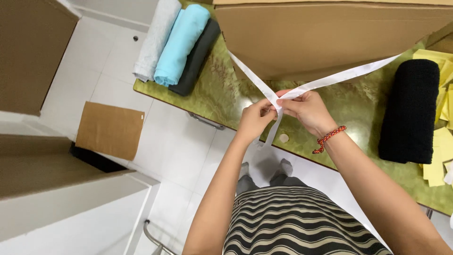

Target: The person is packaging a rolled-up garment into a box, tying it with a ribbon, and writing on a label.

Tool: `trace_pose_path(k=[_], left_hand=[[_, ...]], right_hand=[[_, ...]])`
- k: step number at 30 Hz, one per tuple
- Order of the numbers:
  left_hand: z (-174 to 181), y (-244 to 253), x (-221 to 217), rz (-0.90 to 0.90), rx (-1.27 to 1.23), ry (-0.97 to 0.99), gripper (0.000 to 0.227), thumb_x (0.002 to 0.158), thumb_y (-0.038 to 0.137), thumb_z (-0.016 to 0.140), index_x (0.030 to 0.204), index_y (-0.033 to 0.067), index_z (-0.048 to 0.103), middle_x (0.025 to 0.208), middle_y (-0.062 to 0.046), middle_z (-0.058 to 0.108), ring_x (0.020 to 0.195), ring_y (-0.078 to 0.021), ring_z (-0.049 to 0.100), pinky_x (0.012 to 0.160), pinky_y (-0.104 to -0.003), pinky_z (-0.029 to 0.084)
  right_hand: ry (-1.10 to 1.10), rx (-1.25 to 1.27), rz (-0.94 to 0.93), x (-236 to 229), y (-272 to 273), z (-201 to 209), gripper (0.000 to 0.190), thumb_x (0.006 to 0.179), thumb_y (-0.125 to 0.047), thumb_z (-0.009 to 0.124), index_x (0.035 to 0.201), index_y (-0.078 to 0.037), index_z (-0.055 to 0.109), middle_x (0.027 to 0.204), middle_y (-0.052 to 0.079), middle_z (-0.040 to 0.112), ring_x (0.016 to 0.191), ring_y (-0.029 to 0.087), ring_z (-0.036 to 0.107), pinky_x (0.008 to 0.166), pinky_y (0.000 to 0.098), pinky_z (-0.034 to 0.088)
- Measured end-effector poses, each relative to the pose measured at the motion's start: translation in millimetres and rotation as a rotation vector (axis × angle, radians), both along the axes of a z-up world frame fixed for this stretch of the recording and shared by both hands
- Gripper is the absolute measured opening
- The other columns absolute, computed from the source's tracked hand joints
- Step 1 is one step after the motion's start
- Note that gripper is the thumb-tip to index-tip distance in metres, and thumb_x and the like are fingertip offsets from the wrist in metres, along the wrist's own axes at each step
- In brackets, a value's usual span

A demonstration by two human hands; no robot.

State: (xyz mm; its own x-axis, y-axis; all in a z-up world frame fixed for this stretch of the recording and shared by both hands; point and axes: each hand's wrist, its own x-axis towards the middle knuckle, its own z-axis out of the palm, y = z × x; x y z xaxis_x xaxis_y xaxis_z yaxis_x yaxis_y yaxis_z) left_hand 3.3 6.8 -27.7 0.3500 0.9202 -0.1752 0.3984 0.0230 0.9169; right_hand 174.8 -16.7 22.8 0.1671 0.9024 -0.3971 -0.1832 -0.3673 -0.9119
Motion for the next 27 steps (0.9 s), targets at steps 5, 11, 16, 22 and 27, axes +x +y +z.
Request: trace_pose_path(k=[5, 11, 16, 22, 27], left_hand=[[28.3, 8.4, -14.0, -0.100, -0.044, -0.041, 0.018, 0.102, 0.034, 0.069, 0.105, 0.0209, 0.081, 0.077, 0.000, 0.080, 0.064, -0.0131, 0.068, 0.072, -0.029, 0.056], [21.5, 40.9, -22.8, -0.123, 0.076, -0.056, 0.015, 0.102, 0.035, 0.071, 0.102, 0.0265, 0.083, 0.079, 0.004, 0.080, 0.069, -0.0100, 0.064, 0.070, -0.027, 0.053], [21.4, 63.7, -29.8, -0.170, 0.147, -0.127, 0.015, 0.103, 0.030, 0.070, 0.104, 0.0227, 0.083, 0.080, 0.002, 0.080, 0.071, -0.0073, 0.059, 0.068, -0.023, 0.048], [24.3, 70.7, -31.9, -0.193, 0.168, -0.113, 0.015, 0.101, 0.033, 0.070, 0.101, 0.0269, 0.084, 0.076, 0.007, 0.079, 0.068, -0.0049, 0.058, 0.067, -0.022, 0.047], [23.7, 72.5, -35.5, -0.243, 0.152, -0.104, 0.013, 0.097, 0.033, 0.074, 0.100, 0.0267, 0.084, 0.076, 0.006, 0.079, 0.070, -0.0059, 0.061, 0.068, -0.022, 0.047]], right_hand=[[0.004, 0.032, -0.074, 1.1, -6.8, 10.1, 0.034, 0.086, -0.002, 0.083, 0.119, -0.004, 0.078, 0.099, 0.006, 0.077, 0.081, 0.011, 0.075, 0.079, 0.0273, 0.068], [-0.006, 0.080, -0.136, 14.8, -18.9, 14.6, 0.038, 0.087, -0.001, 0.082, 0.124, 0.002, 0.074, 0.100, 0.009, 0.076, 0.079, 0.012, 0.075, 0.075, 0.0257, 0.067], [-0.079, 0.074, -0.123, 18.2, -39.7, 41.8, 0.038, 0.088, -0.006, 0.086, 0.122, 0.004, 0.074, 0.089, 0.003, 0.069, 0.066, 0.003, 0.058, 0.060, 0.0189, 0.057], [-0.145, 0.079, -0.182, 29.5, -44.8, 30.2, 0.023, 0.095, -0.014, 0.083, 0.112, 0.000, 0.078, 0.072, -0.003, 0.049, 0.056, -0.001, 0.037, 0.048, 0.0171, 0.033], [-0.183, 0.067, -0.278, 29.1, -36.9, 17.6, 0.020, 0.094, -0.015, 0.085, 0.102, 0.002, 0.077, 0.072, 0.000, 0.048, 0.058, 0.003, 0.044, 0.050, 0.0178, 0.034]])
